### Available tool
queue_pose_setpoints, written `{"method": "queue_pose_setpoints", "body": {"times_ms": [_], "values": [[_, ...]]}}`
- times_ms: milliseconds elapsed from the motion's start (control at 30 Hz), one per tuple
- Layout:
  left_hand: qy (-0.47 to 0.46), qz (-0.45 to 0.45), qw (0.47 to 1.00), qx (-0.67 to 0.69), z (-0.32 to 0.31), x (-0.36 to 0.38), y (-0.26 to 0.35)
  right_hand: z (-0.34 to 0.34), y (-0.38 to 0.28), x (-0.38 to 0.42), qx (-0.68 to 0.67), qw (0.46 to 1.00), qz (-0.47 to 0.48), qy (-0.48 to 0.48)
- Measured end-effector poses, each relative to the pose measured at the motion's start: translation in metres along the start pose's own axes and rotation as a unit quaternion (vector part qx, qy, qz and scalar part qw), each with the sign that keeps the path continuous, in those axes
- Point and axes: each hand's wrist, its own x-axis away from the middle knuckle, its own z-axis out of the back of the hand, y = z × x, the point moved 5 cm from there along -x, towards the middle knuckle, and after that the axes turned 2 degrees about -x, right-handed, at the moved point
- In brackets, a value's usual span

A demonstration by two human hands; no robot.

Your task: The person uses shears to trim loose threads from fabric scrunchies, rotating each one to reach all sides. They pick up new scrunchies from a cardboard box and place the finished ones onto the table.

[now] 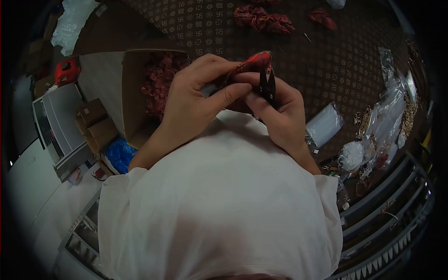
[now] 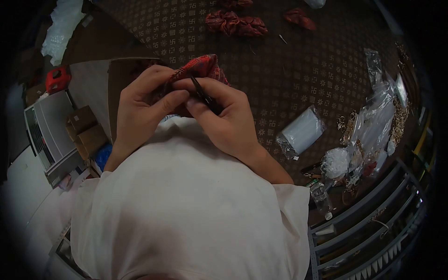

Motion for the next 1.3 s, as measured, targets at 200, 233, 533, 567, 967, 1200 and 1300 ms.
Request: {"method": "queue_pose_setpoints", "body": {"times_ms": [200,233,533,567,967,1200,1300], "values": [[-0.002,-0.029,0.996,-0.082,0.006,-0.002,0.007,0.013,-0.014,0.001,0.126,0.989,0.073,0.021],[-0.001,-0.028,0.996,-0.082,0.006,-0.002,0.008,0.015,-0.018,0.001,0.126,0.989,0.072,0.020],[0.055,-0.133,0.965,-0.221,0.011,0.002,0.022,-0.001,-0.036,0.006,0.460,0.845,0.272,0.017],[0.061,-0.133,0.965,-0.220,0.011,0.003,0.021,-0.002,-0.036,0.005,0.470,0.836,0.283,0.024],[0.062,-0.187,0.936,-0.292,0.010,0.005,0.027,-0.006,-0.035,0.005,0.524,0.789,0.320,0.015],[0.054,-0.189,0.926,-0.323,0.007,0.005,0.031,-0.005,-0.034,0.008,0.545,0.763,0.349,0.017],[0.054,-0.192,0.924,-0.325,0.006,0.005,0.031,-0.004,-0.035,0.008,0.549,0.760,0.346,0.015]]}}
